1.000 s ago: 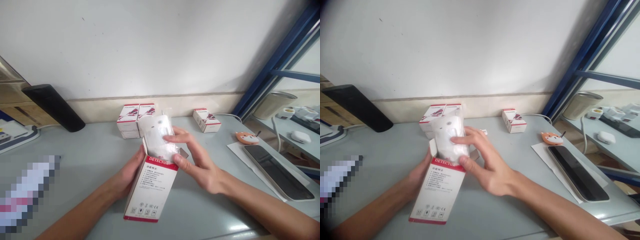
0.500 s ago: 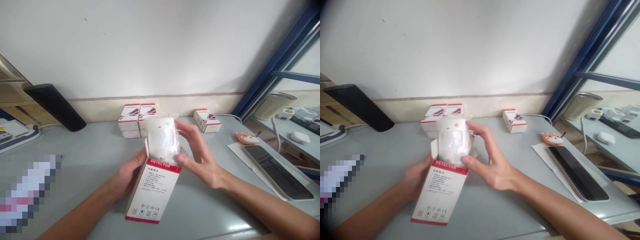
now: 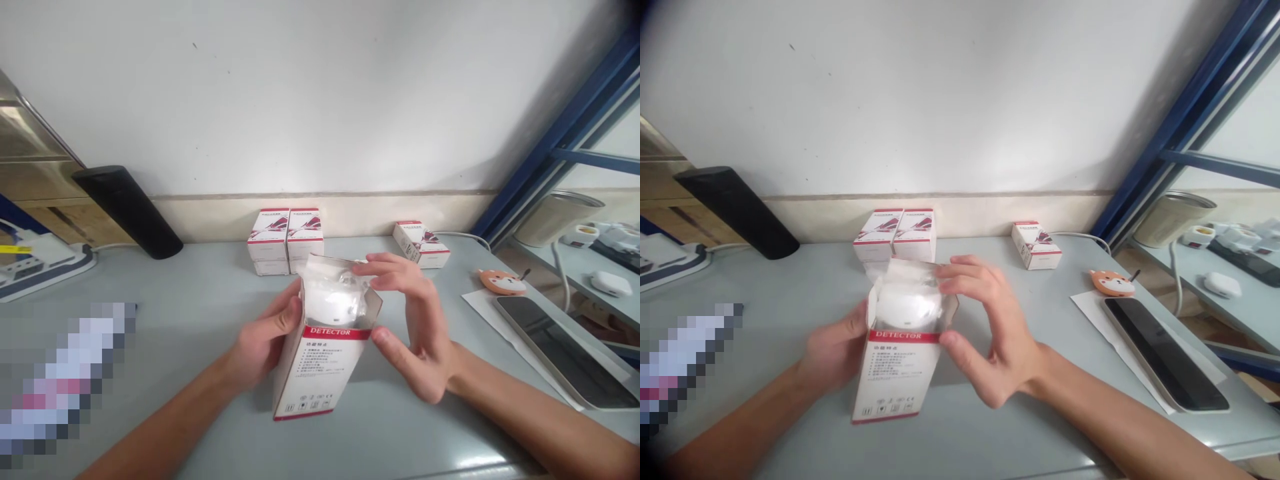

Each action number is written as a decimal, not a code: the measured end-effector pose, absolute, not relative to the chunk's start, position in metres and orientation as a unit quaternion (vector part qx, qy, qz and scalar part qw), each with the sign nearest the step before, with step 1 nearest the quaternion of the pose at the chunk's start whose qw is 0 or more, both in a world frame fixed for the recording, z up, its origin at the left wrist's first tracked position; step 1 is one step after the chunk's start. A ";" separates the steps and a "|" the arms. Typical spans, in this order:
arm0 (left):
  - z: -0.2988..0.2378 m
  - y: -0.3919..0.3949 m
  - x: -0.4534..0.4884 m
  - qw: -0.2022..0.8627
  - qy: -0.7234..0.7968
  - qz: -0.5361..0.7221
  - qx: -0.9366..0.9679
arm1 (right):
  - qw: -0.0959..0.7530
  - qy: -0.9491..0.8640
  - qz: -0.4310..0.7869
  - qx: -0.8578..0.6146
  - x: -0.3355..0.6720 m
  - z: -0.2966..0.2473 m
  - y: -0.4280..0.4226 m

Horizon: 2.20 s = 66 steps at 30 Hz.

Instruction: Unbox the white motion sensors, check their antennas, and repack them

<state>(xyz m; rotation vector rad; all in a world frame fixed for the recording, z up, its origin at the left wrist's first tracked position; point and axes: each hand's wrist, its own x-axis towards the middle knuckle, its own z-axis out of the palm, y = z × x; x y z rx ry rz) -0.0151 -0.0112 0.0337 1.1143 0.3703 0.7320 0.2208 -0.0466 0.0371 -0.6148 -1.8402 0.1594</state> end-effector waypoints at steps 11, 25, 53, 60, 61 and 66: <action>0.040 -0.010 -0.019 0.739 0.150 0.342 0.561 | 0.460 -0.846 0.024 -0.269 0.216 0.054 -0.057; 0.053 -0.015 -0.014 0.737 0.200 0.325 0.557 | 0.544 -0.784 0.022 -0.300 0.210 0.035 -0.056; 0.031 -0.019 -0.005 0.277 0.147 0.461 0.830 | 0.569 -0.793 0.079 -0.203 0.219 0.035 -0.041; 0.022 -0.015 -0.006 0.059 0.147 0.482 0.862 | 0.547 -0.805 0.029 -0.228 0.215 0.037 -0.043; 0.021 -0.016 -0.006 0.040 0.152 0.482 0.862 | 0.541 -0.807 0.034 -0.234 0.215 0.036 -0.043; 0.018 -0.015 -0.004 0.077 0.182 0.526 0.827 | 0.511 -0.804 0.076 -0.295 0.218 0.031 -0.039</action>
